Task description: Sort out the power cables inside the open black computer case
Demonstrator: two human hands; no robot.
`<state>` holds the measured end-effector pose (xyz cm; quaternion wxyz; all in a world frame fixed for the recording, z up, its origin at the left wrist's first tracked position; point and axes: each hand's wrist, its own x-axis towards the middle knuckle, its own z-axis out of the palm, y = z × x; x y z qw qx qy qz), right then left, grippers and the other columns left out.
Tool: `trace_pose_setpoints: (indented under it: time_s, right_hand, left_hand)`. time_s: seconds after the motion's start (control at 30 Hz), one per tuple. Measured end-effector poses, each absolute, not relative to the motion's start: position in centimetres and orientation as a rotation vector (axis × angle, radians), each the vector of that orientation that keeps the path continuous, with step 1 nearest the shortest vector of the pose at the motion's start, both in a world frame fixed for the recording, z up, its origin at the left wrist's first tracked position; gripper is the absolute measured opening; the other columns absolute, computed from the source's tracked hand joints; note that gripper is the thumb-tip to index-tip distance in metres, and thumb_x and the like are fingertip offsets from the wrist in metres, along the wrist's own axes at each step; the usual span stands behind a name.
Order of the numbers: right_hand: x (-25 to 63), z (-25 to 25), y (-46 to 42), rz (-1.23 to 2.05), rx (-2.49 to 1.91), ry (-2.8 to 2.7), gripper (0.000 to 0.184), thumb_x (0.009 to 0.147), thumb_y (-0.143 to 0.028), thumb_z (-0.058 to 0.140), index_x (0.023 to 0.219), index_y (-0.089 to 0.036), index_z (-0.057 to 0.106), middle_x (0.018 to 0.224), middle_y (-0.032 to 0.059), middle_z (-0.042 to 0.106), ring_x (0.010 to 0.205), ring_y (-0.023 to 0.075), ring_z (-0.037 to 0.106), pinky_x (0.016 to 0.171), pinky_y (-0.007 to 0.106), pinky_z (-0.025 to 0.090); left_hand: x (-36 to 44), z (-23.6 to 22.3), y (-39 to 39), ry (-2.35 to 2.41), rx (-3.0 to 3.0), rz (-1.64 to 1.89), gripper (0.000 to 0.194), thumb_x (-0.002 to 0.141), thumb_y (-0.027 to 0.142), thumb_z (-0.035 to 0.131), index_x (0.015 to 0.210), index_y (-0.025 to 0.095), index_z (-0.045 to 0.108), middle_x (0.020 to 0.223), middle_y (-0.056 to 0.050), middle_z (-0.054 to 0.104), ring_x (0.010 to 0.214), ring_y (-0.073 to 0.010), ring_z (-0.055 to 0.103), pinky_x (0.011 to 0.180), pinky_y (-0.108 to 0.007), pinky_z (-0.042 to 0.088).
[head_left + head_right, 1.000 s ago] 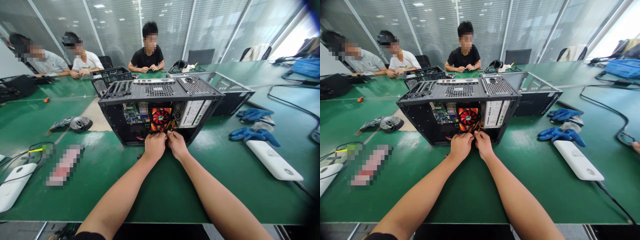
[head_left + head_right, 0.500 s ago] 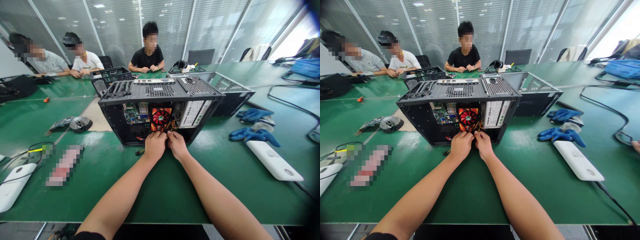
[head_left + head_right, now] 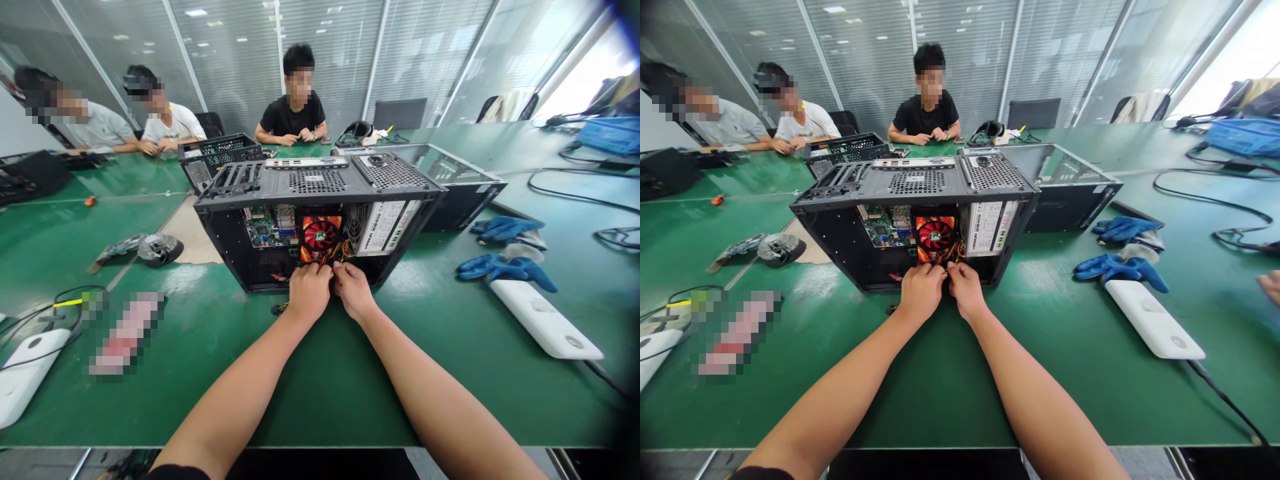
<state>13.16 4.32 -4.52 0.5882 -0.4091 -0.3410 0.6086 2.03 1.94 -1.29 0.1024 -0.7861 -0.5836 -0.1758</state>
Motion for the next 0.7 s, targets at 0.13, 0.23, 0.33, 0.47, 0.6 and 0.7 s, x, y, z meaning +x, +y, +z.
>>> trace_pose_setpoints:
  time_s: [0.13,0.23,0.33,0.47,0.6,0.7]
  right_hand:
    - [13.20,-4.62,4.31,1.426,-0.951,-0.802,0.044,0.071,-0.049,0.073,0.062,-0.021,0.041,0.045,-0.0108,0.030,0.036,0.0035,0.023,0.034,0.019,0.017]
    - [13.20,-4.67,4.30,1.431,-0.952,-0.809,0.044,0.071,-0.049,0.073,0.062,-0.021,0.041,0.046,-0.0108,0.029,0.036,0.0038,0.024,0.034,0.019,0.017]
    - [13.18,-4.68,4.31,1.435,-0.950,-0.817,0.044,0.071,-0.049,0.074,0.062,-0.021,0.041,0.046,-0.0107,0.030,0.036,0.0038,0.024,0.034,0.019,0.017]
    - [13.15,-4.63,4.30,1.448,-0.938,-0.815,0.044,0.070,-0.049,0.074,0.061,-0.020,0.041,0.046,-0.0105,0.030,0.037,0.0035,0.024,0.035,0.019,0.017]
    - [13.17,-4.66,4.28,1.444,-0.935,-0.823,0.044,0.070,-0.050,0.074,0.062,-0.020,0.042,0.046,-0.0105,0.030,0.037,0.0039,0.024,0.035,0.020,0.016]
    - [13.20,-4.72,4.30,1.441,-0.943,-0.826,0.044,0.070,-0.051,0.074,0.062,-0.021,0.042,0.046,-0.0104,0.030,0.037,0.0043,0.024,0.035,0.020,0.016]
  left_hand:
    - [2.02,-1.28,1.96,-1.742,-2.345,-0.523,0.028,0.098,0.029,0.039,0.093,0.020,0.065,0.085,-0.007,0.064,0.081,-0.0208,0.060,0.076,-0.034,0.041]
    - [1.95,-1.28,1.96,-1.727,-2.360,-0.528,0.028,0.098,0.028,0.039,0.094,0.020,0.065,0.086,-0.007,0.064,0.083,-0.0211,0.060,0.077,-0.034,0.042]
    - [1.93,-1.28,1.93,-1.711,-2.366,-0.538,0.026,0.097,0.027,0.040,0.094,0.019,0.065,0.087,-0.007,0.064,0.084,-0.0213,0.059,0.077,-0.034,0.043]
    - [2.01,-1.22,1.85,-1.710,-2.372,-0.556,0.024,0.096,0.027,0.042,0.093,0.019,0.065,0.086,-0.007,0.064,0.085,-0.0220,0.059,0.077,-0.035,0.043]
    - [2.12,-1.11,1.84,-1.732,-2.376,-0.565,0.023,0.095,0.026,0.043,0.092,0.018,0.064,0.086,-0.007,0.065,0.085,-0.0215,0.059,0.077,-0.034,0.043]
    - [2.16,-1.08,1.89,-1.760,-2.381,-0.566,0.022,0.095,0.026,0.043,0.092,0.018,0.064,0.087,-0.007,0.065,0.084,-0.0211,0.060,0.078,-0.034,0.044]
